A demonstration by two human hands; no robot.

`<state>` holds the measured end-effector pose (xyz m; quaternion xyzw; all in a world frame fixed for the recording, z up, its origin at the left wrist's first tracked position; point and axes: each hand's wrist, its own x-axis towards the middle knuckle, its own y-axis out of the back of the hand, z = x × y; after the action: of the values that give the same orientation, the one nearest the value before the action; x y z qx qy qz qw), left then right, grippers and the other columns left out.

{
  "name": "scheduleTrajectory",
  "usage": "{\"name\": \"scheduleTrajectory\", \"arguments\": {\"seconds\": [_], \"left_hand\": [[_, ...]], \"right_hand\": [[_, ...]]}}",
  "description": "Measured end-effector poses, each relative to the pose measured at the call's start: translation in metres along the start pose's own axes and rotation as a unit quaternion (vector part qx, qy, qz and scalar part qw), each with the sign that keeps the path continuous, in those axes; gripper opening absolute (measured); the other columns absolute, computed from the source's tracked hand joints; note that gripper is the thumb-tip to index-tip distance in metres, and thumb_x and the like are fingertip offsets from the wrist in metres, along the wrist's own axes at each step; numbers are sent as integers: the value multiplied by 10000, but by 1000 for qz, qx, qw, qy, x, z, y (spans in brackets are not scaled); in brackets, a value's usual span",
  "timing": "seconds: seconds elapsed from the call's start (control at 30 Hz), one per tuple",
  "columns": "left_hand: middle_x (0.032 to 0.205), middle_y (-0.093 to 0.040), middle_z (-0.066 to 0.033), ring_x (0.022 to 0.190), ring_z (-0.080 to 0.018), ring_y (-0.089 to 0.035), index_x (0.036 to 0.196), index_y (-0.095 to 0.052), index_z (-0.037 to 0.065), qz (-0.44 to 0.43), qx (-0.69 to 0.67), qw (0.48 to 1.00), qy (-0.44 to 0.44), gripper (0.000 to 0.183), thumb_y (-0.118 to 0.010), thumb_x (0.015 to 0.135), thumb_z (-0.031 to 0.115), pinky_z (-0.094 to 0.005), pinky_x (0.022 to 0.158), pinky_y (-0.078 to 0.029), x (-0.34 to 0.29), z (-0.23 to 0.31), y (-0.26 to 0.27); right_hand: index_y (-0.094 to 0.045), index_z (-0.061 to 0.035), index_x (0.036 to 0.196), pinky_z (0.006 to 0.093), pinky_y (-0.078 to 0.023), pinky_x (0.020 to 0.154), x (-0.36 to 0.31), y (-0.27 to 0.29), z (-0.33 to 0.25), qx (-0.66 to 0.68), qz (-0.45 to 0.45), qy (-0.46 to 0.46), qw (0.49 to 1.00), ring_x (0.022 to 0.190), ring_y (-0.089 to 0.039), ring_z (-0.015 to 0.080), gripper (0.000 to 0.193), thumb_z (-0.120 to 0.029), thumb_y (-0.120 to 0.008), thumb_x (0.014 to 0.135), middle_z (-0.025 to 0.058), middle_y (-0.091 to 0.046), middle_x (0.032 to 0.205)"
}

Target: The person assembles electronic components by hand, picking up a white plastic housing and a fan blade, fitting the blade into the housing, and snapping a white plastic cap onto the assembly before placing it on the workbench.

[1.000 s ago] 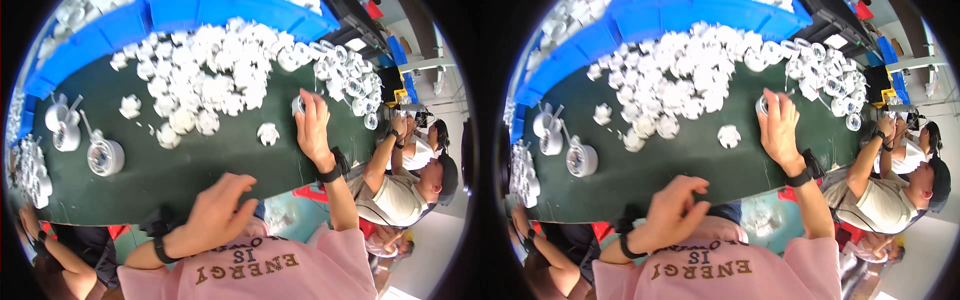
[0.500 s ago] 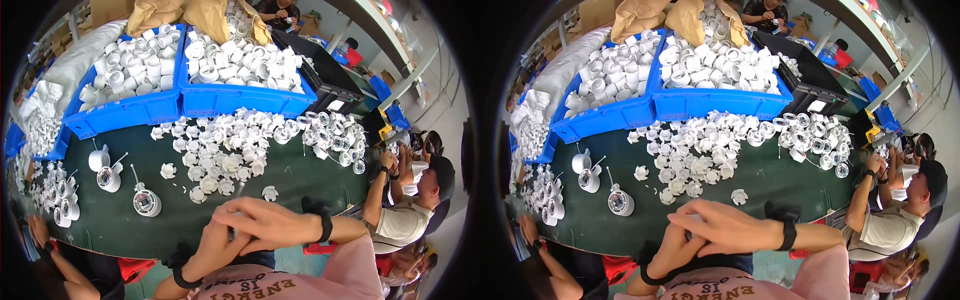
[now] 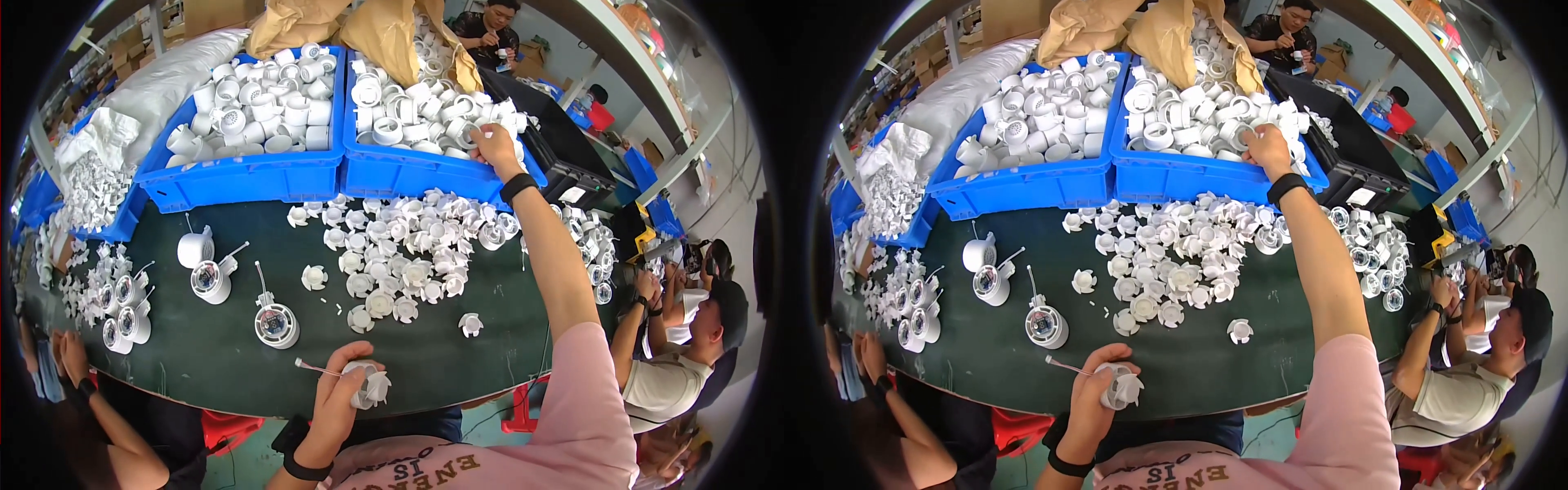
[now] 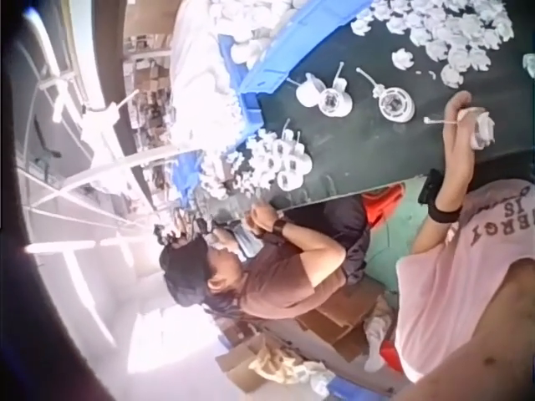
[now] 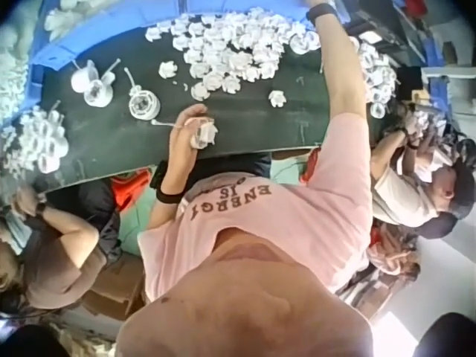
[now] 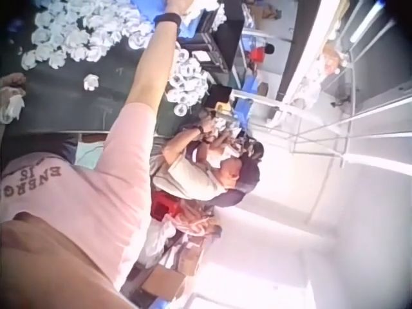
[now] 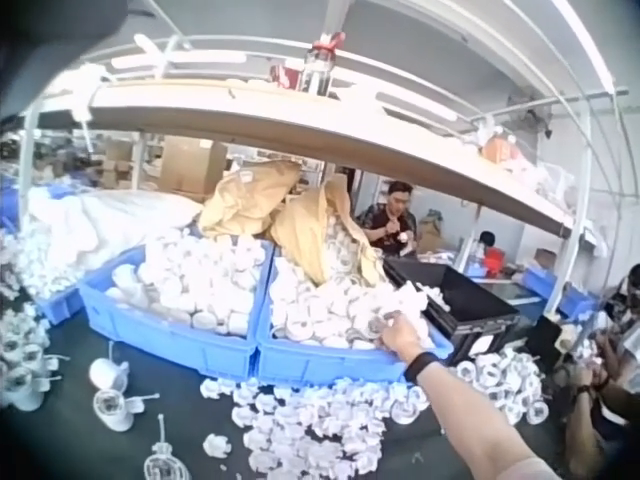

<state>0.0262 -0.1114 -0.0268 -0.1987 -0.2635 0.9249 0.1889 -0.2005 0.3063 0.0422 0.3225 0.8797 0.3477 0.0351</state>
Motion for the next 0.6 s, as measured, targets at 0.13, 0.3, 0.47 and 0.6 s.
{"name": "scheduleTrajectory", "arguments": {"seconds": [0.13,0.3,0.47,0.6], "left_hand": [[1041,-612,-122,924,-175,-601,1101,-554,-26,-57,88,994,-32,426,-493,900,345,-276,799,-472,4,-6,-1],[935,-627,-109,854,-152,-611,1006,-544,-7,-99,126,986,45,508,-376,947,469,-269,743,-480,3,1,-13],[887,-591,-34,784,-75,-528,1111,-517,28,-73,71,994,-26,347,-381,999,327,-208,693,-417,7,-9,-23],[798,-538,-13,719,-56,-468,1058,-521,19,-58,133,987,-71,234,-478,972,232,-221,626,-390,30,-21,-40]], "right_hand": [[-619,-55,1081,453,-526,790,7,-12,4,-381,64,106,916,954,-654,348,429,-371,-655,792,202,-668,1024],[-644,-128,834,441,-530,672,-12,38,4,-444,184,210,852,767,-670,337,233,-347,-581,787,147,-678,818],[-605,-13,804,381,-452,520,-175,28,-30,-214,-6,343,915,563,-591,280,116,-119,-580,766,164,-586,631],[-499,-1,718,290,-432,514,-312,17,-27,17,-229,297,927,608,-576,164,100,27,-593,736,127,-636,784]]}}
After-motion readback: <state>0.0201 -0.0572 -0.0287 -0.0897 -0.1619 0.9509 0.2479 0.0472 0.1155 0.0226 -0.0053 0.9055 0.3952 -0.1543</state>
